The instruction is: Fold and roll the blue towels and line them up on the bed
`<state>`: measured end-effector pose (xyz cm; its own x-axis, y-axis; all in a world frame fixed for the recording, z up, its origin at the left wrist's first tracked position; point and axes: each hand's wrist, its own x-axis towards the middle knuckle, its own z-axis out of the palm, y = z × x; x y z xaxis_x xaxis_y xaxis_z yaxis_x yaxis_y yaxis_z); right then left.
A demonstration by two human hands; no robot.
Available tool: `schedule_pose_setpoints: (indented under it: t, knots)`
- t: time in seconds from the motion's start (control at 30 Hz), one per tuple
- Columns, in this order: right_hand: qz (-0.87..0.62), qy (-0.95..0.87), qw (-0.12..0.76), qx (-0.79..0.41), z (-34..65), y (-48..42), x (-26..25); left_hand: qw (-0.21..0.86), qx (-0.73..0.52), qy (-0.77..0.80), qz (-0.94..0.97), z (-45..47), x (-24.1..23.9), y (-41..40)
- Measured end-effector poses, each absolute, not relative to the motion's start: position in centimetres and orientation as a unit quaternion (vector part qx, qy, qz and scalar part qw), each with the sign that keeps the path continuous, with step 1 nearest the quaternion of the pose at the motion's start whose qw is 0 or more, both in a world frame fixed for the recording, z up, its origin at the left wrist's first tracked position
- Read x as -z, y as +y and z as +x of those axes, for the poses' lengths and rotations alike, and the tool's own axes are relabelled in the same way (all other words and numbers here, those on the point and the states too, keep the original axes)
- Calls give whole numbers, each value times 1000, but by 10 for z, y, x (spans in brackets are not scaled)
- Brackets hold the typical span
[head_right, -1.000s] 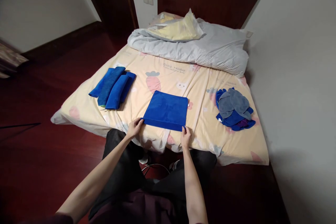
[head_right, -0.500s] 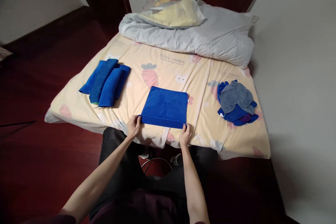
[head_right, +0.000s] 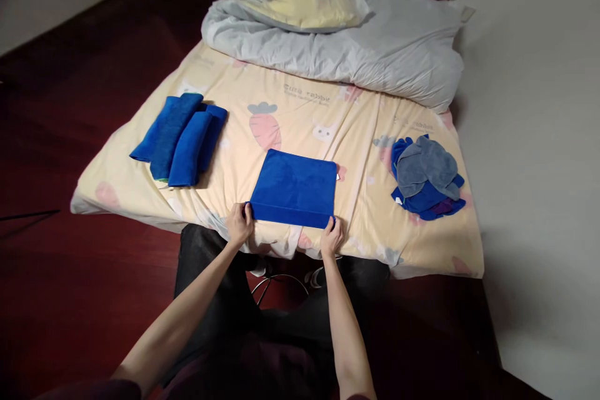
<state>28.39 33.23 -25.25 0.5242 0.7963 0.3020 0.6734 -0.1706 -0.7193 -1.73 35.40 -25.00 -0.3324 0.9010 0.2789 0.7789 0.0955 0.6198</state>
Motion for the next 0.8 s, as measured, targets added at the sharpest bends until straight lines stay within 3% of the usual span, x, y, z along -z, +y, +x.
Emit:
schedule_pose_setpoints:
  t: [0.8]
  knots:
    - [-766,-471,437,-33,282,337,252,155,-327,723,589,-27,247,362]
